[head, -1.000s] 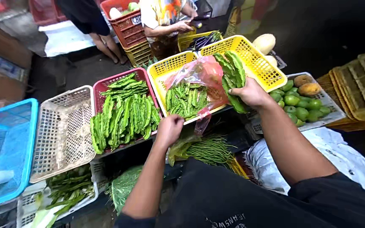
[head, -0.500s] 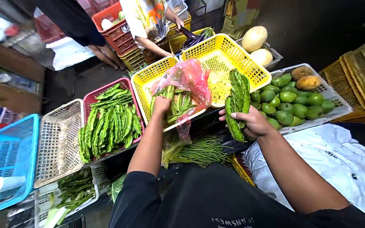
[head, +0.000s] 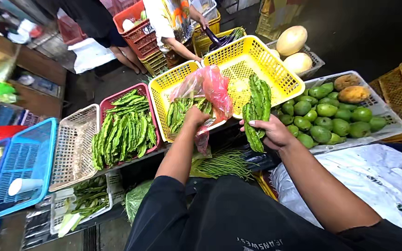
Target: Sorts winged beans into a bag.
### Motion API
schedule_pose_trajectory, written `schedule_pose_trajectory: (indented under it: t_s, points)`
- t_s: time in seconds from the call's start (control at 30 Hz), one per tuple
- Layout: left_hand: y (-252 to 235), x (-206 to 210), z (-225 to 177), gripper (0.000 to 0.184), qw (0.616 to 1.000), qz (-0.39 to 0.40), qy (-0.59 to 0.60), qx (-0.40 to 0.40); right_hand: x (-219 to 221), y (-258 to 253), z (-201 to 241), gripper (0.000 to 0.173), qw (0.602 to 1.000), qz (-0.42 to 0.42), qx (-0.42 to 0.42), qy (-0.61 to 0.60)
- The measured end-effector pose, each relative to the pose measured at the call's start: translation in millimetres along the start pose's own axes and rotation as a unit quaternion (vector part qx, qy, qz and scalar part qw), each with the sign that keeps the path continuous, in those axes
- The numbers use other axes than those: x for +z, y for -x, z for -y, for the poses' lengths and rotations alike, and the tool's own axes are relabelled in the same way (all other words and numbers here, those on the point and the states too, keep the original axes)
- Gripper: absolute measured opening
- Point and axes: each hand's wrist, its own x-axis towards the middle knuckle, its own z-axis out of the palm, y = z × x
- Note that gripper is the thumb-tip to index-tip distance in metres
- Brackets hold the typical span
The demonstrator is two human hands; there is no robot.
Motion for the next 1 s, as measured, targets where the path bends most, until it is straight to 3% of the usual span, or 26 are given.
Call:
schedule_pose_trajectory:
  t_s: [0.07,0.27,0.37,0.47,0.57,0.7,0.8,0.9,1.0]
  points:
    - [-5.6,23.2,-16.1,0.103,0.999,-0.023,-0.029,-0.016,5.7,-0.5,1.2,0.036,1.000,0.010,-0.003,0.014]
    - [2.9,25.0,-26.7,0.088,0.999,-0.009,-0.013,-0.043,68.7,-33.6,5.1,0.035,0.992,0.099,-0.033,0.065]
    - [6.9,17.2,-21.4,0.046,0.999,-0.002,0.045,-0.013,95.4,-71.7,-1.2,0.035,0.991,0.076,-0.027,0.109]
    - [-10.7,2.3,-6.4,0.041,0.998,-0.005,-0.042,0.038,99.6,-108.7,-6.9,0.036,0.990,-0.013,0.004,0.144]
    - [-10.8,-42.5,12.6,0.050,0.994,0.025,-0.070,0.076,90.6,-128.5,-2.4,0.043,0.985,-0.093,0.013,0.147]
    - [15.3,-126.1,52.6,0.059,0.971,0.060,-0.048,0.224,88.6,-132.6,5.7,0.047,0.970,-0.173,-0.015,0.173]
    - [42.2,-198.3,89.7,0.045,0.955,0.029,-0.034,0.293,93.7,-133.0,9.2,0.050,0.963,-0.197,-0.021,0.181]
    - [46.6,-260.5,140.4,0.046,0.959,-0.070,-0.067,0.267,99.1,-131.3,8.7,0.050,0.957,-0.216,-0.033,0.191]
    - [18.3,-290.8,199.9,0.043,0.967,-0.117,-0.137,0.179,118.1,-124.9,9.3,0.053,0.943,-0.243,-0.115,0.194]
